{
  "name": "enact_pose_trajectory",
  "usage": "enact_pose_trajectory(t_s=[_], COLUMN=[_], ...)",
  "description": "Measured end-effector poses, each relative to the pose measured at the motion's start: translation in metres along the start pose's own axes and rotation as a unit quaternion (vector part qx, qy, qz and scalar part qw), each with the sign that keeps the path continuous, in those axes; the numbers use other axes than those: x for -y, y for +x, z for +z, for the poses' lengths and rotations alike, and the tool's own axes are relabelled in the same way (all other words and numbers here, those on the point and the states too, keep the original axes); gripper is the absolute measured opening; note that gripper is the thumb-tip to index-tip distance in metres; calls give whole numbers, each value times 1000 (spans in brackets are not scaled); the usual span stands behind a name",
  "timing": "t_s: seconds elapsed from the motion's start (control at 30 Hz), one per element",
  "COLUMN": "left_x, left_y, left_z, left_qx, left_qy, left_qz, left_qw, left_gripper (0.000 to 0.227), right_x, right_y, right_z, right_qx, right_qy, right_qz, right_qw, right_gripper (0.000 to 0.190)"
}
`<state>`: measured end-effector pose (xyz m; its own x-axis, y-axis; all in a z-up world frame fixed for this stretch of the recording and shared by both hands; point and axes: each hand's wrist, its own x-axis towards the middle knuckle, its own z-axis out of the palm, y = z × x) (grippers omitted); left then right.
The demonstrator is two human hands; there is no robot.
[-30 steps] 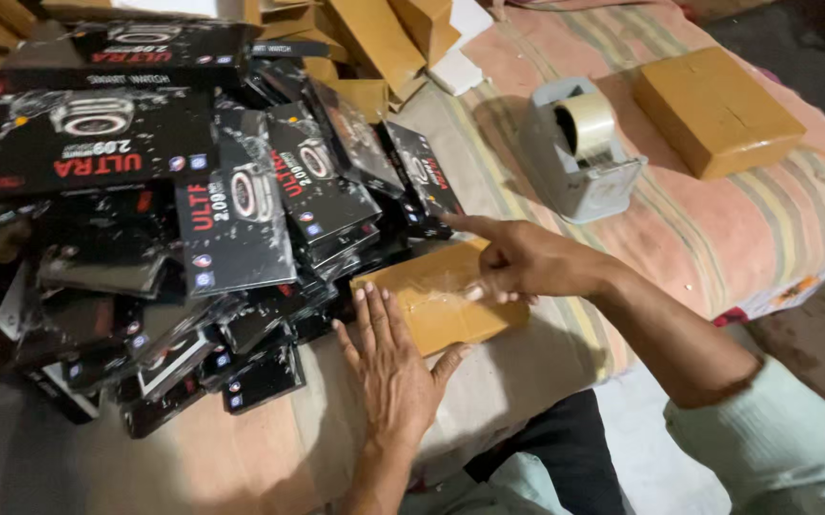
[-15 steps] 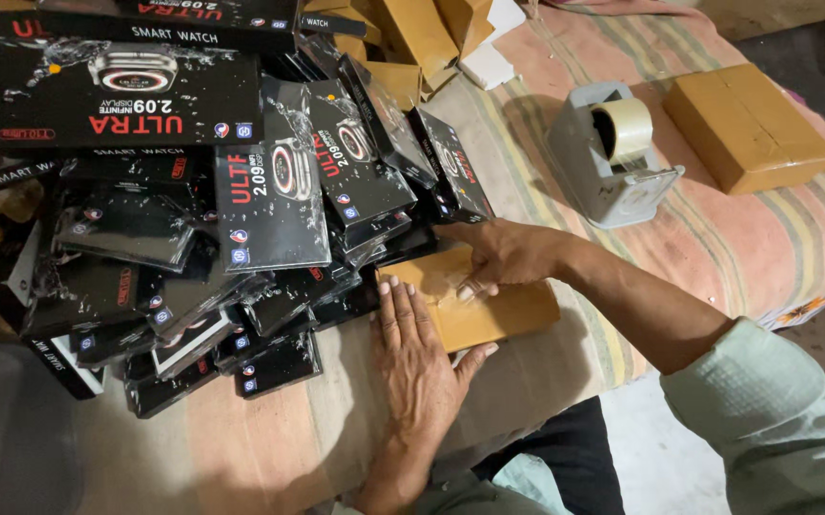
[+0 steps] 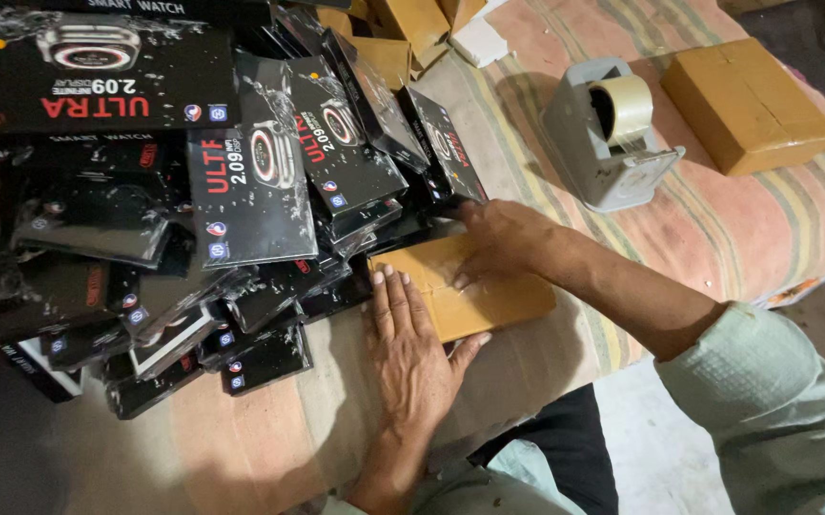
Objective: The person places small black product boxes into larger brown cardboard boxes, closes the flaps, and seals them with clear packing tape using a tape dispenser. The sealed boxes are set aside on the table.
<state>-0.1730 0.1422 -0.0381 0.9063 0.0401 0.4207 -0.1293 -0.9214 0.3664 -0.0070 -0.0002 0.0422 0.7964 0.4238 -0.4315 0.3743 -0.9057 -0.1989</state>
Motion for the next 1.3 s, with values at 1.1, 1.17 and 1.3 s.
enact_pose_trajectory(t_s=[1.1,1.17,1.3], left_x=[-6,-18,-22], left_y=[58,79,82], left_z=[-33,-16,6], left_qx=[136,68,18], left_qy=[50,51,75], left_qz=[-71,-46,-70], left_qw=[987,995,995], left_gripper=[39,33,32], right_x=[32,35,32], right_y=[-22,-19,-20], right_z=[72,75,79], right_qx=[-272,-330,-381], right_qy=[-87,-116,-8], right_qz=[56,48,72], right_qw=[957,936,922], right_gripper=[64,50,42])
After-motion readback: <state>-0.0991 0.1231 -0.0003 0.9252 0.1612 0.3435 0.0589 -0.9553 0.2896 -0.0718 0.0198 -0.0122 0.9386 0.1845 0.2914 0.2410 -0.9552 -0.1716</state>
